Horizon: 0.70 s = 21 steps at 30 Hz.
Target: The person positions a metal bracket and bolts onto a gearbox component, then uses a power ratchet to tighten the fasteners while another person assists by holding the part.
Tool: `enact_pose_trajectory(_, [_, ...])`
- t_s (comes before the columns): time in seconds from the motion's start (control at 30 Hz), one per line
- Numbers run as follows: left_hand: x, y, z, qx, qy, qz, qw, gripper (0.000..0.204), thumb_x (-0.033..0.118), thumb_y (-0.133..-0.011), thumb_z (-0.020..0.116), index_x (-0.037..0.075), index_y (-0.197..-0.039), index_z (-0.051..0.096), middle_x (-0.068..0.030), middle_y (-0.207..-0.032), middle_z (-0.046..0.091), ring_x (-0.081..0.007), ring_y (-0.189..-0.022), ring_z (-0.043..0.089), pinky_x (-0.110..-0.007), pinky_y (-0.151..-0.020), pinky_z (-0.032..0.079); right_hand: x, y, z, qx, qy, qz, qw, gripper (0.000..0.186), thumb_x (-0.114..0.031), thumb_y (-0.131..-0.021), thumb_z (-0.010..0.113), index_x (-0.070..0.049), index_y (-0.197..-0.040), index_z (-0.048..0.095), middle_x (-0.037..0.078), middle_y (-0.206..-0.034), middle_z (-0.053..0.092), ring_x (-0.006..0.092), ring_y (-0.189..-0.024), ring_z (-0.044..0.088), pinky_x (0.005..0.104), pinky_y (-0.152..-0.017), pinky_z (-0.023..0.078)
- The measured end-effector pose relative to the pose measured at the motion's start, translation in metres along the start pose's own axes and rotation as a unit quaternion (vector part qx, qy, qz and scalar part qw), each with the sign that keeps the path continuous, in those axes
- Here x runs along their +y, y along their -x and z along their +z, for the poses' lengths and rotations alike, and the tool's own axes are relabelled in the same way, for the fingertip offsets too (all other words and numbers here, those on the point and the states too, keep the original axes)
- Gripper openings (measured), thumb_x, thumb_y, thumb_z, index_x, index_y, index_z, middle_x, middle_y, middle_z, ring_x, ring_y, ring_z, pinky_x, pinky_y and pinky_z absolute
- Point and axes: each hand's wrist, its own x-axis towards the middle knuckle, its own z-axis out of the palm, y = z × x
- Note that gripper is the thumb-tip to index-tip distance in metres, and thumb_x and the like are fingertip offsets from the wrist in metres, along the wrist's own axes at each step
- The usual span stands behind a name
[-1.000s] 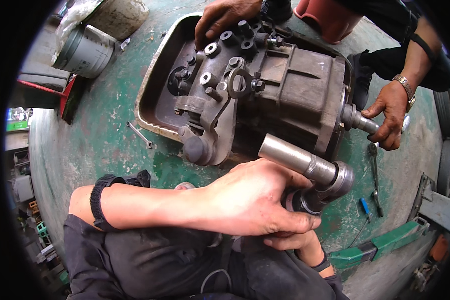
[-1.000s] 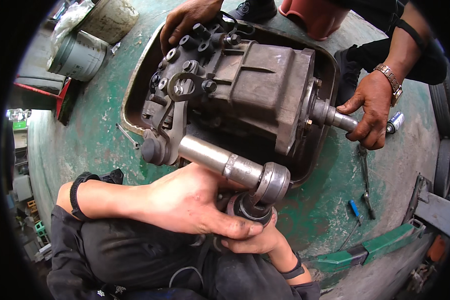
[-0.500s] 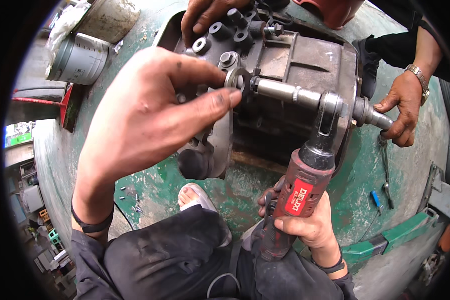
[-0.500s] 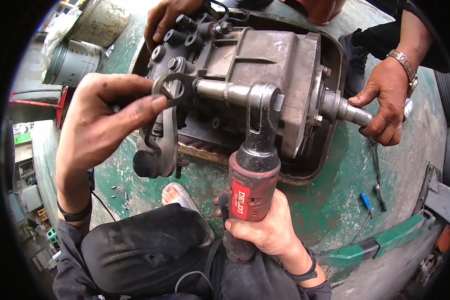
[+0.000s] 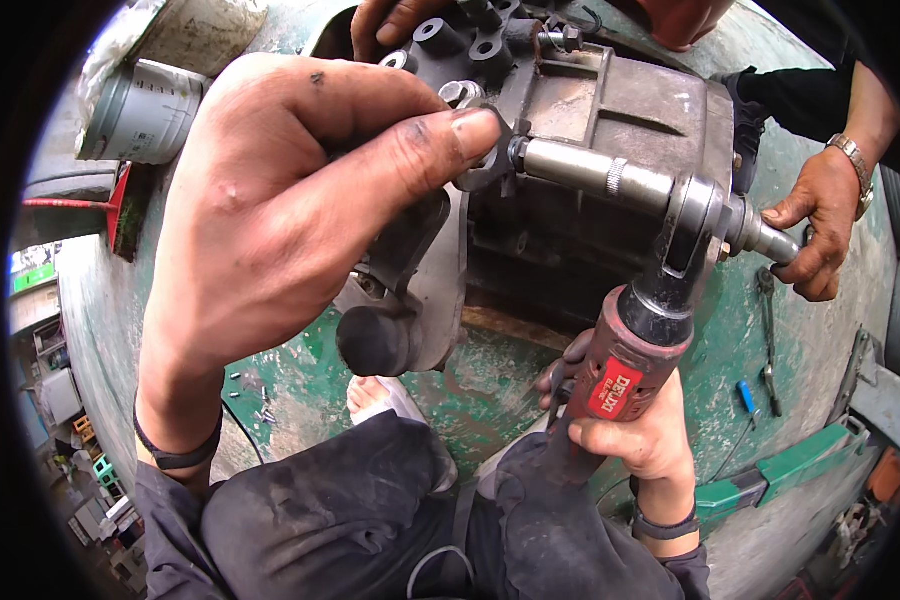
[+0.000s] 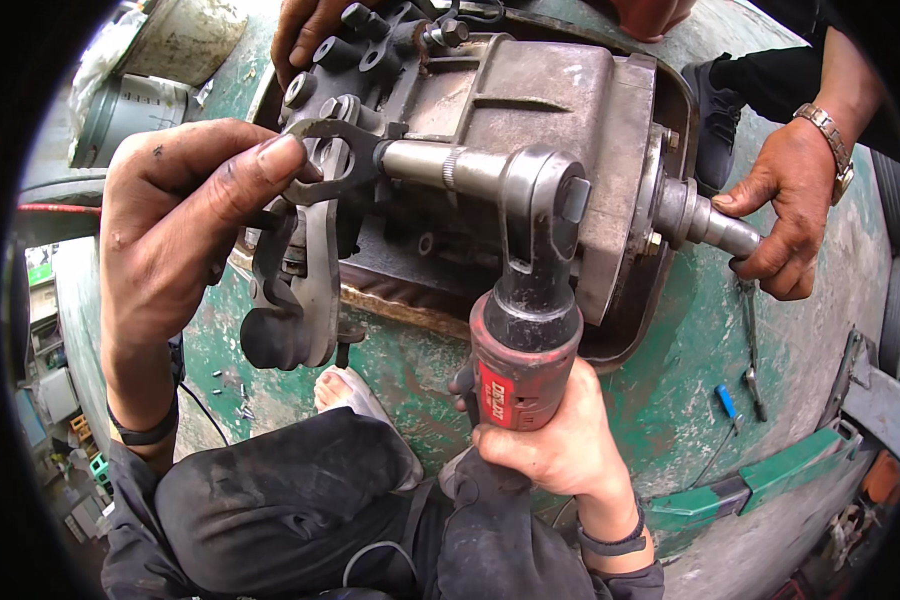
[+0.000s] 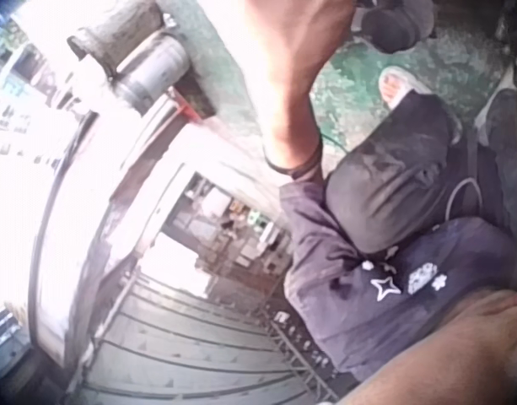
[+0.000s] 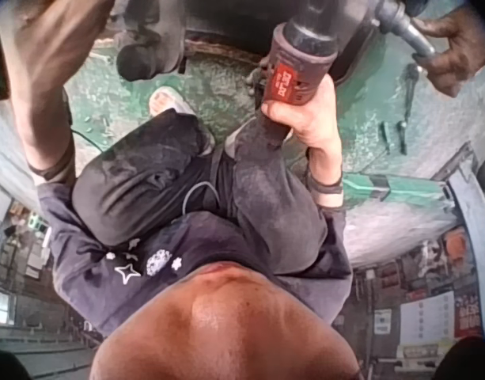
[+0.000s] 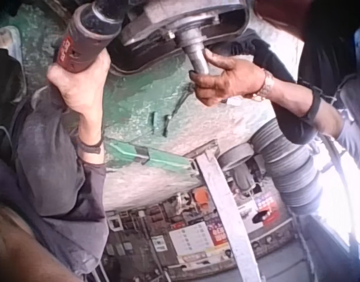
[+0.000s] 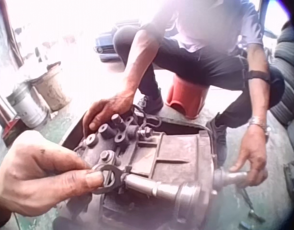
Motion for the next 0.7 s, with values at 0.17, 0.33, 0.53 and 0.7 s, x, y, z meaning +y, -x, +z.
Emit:
enact_pose_trajectory(0.17, [-0.004, -0.001, 0.003, 0.022, 0.010, 0.035, 0.999, 0.025, 0.021, -0.091, 0.067, -0.004, -0.089, 0.071, -0.0011, -0.071, 0.065, -0.0038, -0.062, 0.053, -0.019, -0.056, 0.038, -0.003, -0.001, -0.006, -0.017, -0.083, 0.074, 0.994, 0.066, 0.001, -0.053, 0.073, 0.005, -0.115, 0.051, 0.021, -0.097, 0.066, 0.0305, -0.088, 0.067, 0.0423, -0.082, 0.056])
enact_pose_trajectory(0.33, [-0.004, 0.001, 0.005, 0.022, 0.034, 0.022, 0.999, 0.024, 0.019, -0.091, 0.066, -0.005, -0.088, 0.071, -0.0023, -0.071, 0.065, -0.0048, -0.063, 0.054, -0.019, -0.057, 0.039, 0.002, -0.005, -0.008, 0.003, 0.014, 0.040, 0.999, 0.063, 0.002, -0.054, 0.073, 0.004, -0.113, 0.052, 0.019, -0.097, 0.066, 0.0290, -0.091, 0.066, 0.0418, -0.080, 0.056])
enact_pose_trajectory(0.53, [0.000, 0.001, 0.003, 0.020, 0.021, 0.016, 0.999, 0.025, 0.018, -0.091, 0.065, -0.005, -0.085, 0.071, -0.0021, -0.067, 0.063, -0.0046, -0.059, 0.052, -0.020, -0.054, 0.037, -0.009, -0.010, -0.018, 0.001, 0.014, 0.048, 0.999, 0.069, 0.003, -0.050, 0.070, 0.007, -0.116, 0.052, 0.020, -0.094, 0.066, 0.0297, -0.087, 0.067, 0.0425, -0.079, 0.056])
enact_pose_trajectory(0.7, [0.001, 0.001, 0.001, 0.002, 0.029, -0.007, 1.000, 0.025, 0.019, -0.090, 0.065, -0.005, -0.083, 0.070, -0.0025, -0.063, 0.061, -0.0052, -0.055, 0.052, -0.021, -0.051, 0.036, -0.006, 0.001, -0.001, -0.015, -0.114, 0.097, 0.989, 0.070, -0.001, -0.050, 0.073, 0.007, -0.116, 0.052, 0.021, -0.094, 0.066, 0.0312, -0.089, 0.067, 0.0446, -0.083, 0.055])
